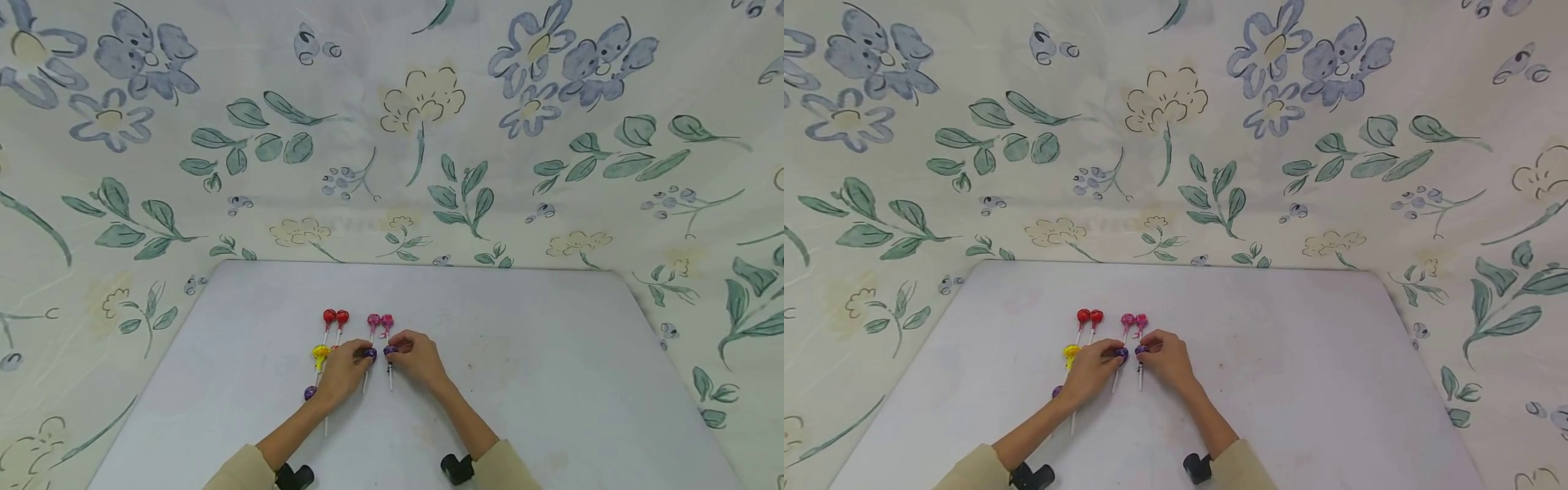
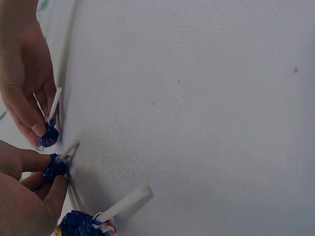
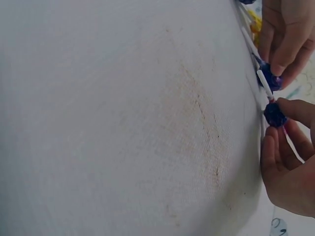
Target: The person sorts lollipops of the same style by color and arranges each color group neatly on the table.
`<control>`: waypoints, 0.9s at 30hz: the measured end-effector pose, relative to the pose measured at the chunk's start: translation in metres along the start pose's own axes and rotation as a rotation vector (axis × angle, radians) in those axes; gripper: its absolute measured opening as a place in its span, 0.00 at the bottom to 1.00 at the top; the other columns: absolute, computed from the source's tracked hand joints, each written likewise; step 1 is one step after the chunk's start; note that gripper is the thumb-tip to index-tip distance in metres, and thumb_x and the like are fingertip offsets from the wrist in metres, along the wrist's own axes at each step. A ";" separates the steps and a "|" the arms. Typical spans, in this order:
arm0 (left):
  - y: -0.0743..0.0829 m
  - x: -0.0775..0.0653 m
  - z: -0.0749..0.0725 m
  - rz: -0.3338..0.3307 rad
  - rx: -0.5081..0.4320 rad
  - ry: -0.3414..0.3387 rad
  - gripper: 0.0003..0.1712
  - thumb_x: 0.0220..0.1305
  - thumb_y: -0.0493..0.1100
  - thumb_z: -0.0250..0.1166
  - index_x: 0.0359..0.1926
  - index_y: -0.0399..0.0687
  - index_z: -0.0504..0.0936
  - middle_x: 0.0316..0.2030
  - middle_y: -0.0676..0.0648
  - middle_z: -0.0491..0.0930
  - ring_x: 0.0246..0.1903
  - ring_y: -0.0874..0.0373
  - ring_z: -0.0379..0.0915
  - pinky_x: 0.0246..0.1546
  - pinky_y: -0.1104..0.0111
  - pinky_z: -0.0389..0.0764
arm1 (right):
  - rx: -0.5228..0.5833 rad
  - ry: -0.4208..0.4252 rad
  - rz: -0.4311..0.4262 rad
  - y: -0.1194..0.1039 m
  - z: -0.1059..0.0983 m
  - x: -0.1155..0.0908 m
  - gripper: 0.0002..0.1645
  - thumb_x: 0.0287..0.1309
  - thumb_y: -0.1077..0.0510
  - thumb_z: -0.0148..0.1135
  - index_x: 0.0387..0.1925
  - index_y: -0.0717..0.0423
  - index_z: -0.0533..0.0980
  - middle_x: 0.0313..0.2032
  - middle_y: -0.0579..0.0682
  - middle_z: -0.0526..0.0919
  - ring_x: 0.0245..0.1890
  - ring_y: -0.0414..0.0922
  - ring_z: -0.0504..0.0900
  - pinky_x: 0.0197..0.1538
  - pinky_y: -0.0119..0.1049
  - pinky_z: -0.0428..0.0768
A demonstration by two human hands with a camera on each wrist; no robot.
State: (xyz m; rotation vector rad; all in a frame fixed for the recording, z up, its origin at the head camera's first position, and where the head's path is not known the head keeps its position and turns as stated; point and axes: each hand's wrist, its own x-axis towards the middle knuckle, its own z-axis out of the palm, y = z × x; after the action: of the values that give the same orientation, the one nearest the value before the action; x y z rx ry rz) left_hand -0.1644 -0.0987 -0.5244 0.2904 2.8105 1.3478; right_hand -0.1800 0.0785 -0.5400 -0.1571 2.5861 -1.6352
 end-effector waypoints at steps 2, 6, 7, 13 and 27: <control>0.000 0.000 0.000 0.004 0.000 0.003 0.13 0.64 0.29 0.66 0.49 0.32 0.83 0.44 0.40 0.85 0.44 0.47 0.82 0.49 0.57 0.82 | -0.008 0.001 -0.014 -0.001 0.001 0.001 0.11 0.51 0.65 0.74 0.38 0.59 0.83 0.33 0.48 0.85 0.32 0.41 0.82 0.39 0.34 0.81; -0.001 0.000 0.001 0.011 -0.003 0.010 0.13 0.63 0.29 0.66 0.49 0.32 0.83 0.44 0.40 0.85 0.44 0.47 0.82 0.48 0.57 0.82 | -0.012 -0.001 -0.035 -0.002 0.004 0.002 0.10 0.51 0.66 0.74 0.37 0.60 0.82 0.32 0.48 0.85 0.31 0.40 0.81 0.37 0.31 0.81; -0.001 0.000 0.001 0.013 -0.003 0.011 0.13 0.63 0.29 0.66 0.49 0.32 0.83 0.44 0.40 0.85 0.44 0.47 0.82 0.48 0.57 0.82 | -0.010 -0.001 -0.040 -0.002 0.005 0.002 0.10 0.51 0.66 0.74 0.36 0.60 0.82 0.32 0.48 0.85 0.31 0.39 0.81 0.37 0.31 0.81; 0.000 0.001 -0.001 0.023 -0.007 0.013 0.13 0.62 0.28 0.67 0.49 0.31 0.83 0.43 0.39 0.85 0.44 0.46 0.82 0.48 0.56 0.82 | -0.004 0.003 -0.026 -0.003 0.007 0.003 0.09 0.52 0.65 0.74 0.36 0.58 0.82 0.31 0.45 0.84 0.30 0.38 0.79 0.36 0.31 0.79; 0.000 0.002 -0.002 0.031 -0.020 0.008 0.14 0.62 0.29 0.67 0.49 0.31 0.82 0.45 0.38 0.84 0.45 0.46 0.82 0.48 0.56 0.82 | -0.010 -0.002 -0.024 -0.007 0.009 0.002 0.10 0.52 0.65 0.74 0.37 0.58 0.83 0.31 0.46 0.84 0.30 0.38 0.80 0.36 0.31 0.79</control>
State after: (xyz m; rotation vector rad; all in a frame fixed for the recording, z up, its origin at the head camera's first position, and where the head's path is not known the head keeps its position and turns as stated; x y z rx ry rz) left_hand -0.1664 -0.0997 -0.5226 0.3305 2.8085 1.3855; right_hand -0.1809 0.0670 -0.5380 -0.1912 2.6019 -1.6291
